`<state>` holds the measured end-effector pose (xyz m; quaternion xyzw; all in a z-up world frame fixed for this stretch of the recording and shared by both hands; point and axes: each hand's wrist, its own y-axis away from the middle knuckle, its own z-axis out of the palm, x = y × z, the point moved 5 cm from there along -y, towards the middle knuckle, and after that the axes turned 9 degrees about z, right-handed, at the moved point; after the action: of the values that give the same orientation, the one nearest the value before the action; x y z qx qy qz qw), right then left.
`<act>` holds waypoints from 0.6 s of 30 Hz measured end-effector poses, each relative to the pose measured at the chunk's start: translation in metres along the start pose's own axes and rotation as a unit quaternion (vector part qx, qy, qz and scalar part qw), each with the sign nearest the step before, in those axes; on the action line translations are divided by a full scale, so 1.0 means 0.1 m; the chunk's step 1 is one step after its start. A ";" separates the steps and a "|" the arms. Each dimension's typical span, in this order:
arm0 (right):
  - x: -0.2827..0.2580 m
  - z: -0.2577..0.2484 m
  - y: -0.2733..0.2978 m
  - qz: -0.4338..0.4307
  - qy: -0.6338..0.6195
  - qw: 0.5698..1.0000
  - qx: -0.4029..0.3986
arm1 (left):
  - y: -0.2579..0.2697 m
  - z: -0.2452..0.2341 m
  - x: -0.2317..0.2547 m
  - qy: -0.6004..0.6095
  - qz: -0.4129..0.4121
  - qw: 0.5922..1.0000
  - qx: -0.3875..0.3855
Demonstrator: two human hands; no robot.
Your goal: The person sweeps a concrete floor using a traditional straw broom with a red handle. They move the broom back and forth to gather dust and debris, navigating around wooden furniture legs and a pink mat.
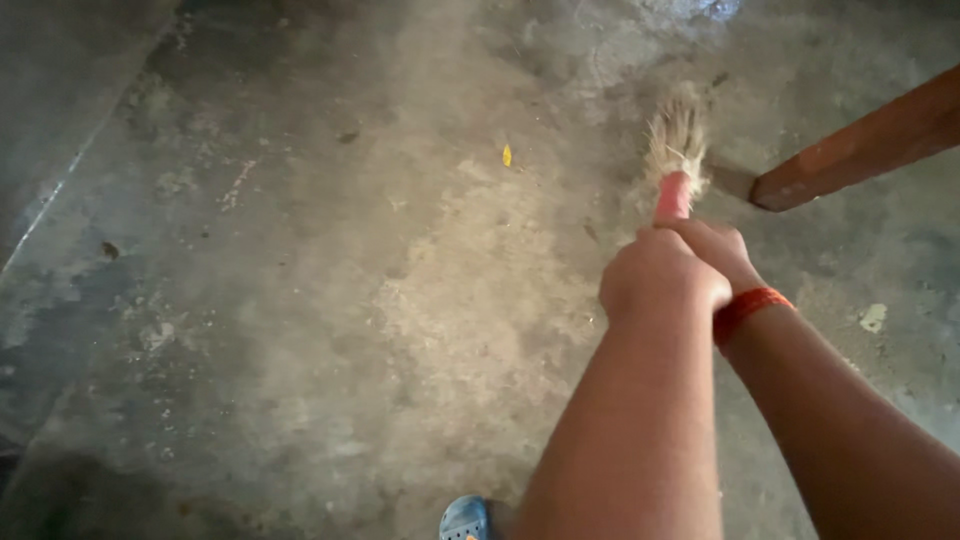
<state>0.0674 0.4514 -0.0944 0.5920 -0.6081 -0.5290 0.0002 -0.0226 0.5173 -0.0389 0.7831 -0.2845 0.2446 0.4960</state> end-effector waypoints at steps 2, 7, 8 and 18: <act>0.21 -0.13 -0.07 0.016 0.003 1.000 0.010 | -0.06 0.13 0.01 0.000 -0.001 1.000 -0.004; 0.92 -0.42 -0.26 0.068 0.006 0.997 0.025 | -0.15 0.38 -0.11 -0.009 -0.011 1.000 -0.016; 0.97 -0.34 -0.38 0.073 0.001 0.997 0.015 | -0.16 0.39 -0.14 -0.014 -0.013 1.000 -0.016; 1.00 0.47 -0.60 0.074 0.070 0.993 -0.063 | 0.02 -0.13 -0.72 -0.047 -0.073 0.996 0.017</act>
<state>0.0511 0.4253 -0.2162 0.5797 -0.6143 -0.5219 0.1192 -0.0772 0.5429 -0.0807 0.8206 -0.2451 0.1757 0.4855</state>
